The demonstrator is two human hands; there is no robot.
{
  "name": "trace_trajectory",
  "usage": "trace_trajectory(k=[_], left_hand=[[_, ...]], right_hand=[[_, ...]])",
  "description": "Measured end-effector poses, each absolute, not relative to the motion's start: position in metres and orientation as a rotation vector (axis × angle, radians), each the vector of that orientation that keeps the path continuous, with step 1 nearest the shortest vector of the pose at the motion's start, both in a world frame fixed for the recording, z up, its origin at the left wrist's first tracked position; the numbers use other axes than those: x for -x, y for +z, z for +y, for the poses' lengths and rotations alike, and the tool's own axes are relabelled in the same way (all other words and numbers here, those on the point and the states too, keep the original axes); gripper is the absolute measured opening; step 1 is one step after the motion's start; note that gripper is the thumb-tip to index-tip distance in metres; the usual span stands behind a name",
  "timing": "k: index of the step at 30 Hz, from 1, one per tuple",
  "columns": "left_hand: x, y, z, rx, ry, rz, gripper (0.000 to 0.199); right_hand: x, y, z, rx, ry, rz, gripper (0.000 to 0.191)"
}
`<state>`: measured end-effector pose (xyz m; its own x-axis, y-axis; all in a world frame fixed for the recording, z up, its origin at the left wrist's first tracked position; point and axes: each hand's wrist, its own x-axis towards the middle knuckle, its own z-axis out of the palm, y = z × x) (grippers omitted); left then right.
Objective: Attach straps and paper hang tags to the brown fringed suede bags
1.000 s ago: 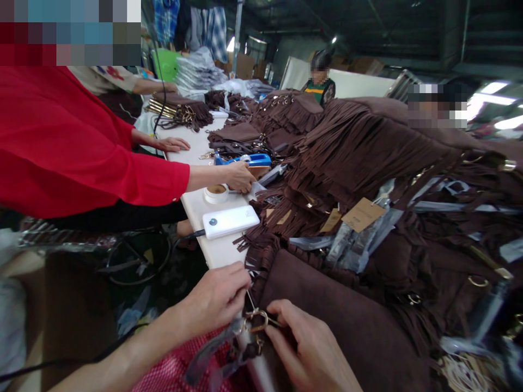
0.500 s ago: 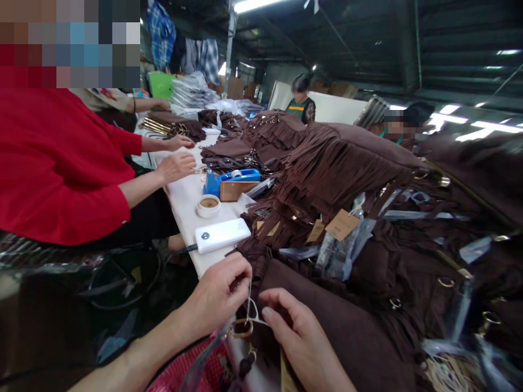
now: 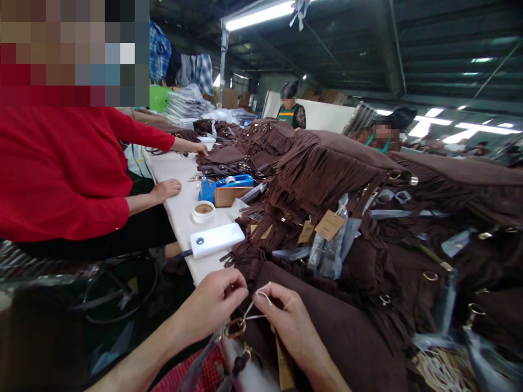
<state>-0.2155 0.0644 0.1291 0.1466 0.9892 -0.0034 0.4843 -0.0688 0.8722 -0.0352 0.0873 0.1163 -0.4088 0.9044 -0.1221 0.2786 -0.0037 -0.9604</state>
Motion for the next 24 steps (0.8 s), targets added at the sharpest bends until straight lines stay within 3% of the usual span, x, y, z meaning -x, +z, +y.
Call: trace_trajectory(k=[4, 14, 24], left_hand=[[0.209, 0.119, 0.053, -1.686, 0.720, 1.534, 0.003], [0.203, 0.104, 0.053, -1.433, 0.832, 1.397, 0.023], [0.205, 0.099, 0.050, -1.401, 0.923, 1.392, 0.022]], right_hand=[[0.036, 0.115, 0.087, 1.244, 1.418, -1.718, 0.029], [0.034, 0.108, 0.089, 1.175, 1.378, -1.745, 0.032], [0.041, 0.105, 0.085, 1.171, 1.358, -1.725, 0.019]])
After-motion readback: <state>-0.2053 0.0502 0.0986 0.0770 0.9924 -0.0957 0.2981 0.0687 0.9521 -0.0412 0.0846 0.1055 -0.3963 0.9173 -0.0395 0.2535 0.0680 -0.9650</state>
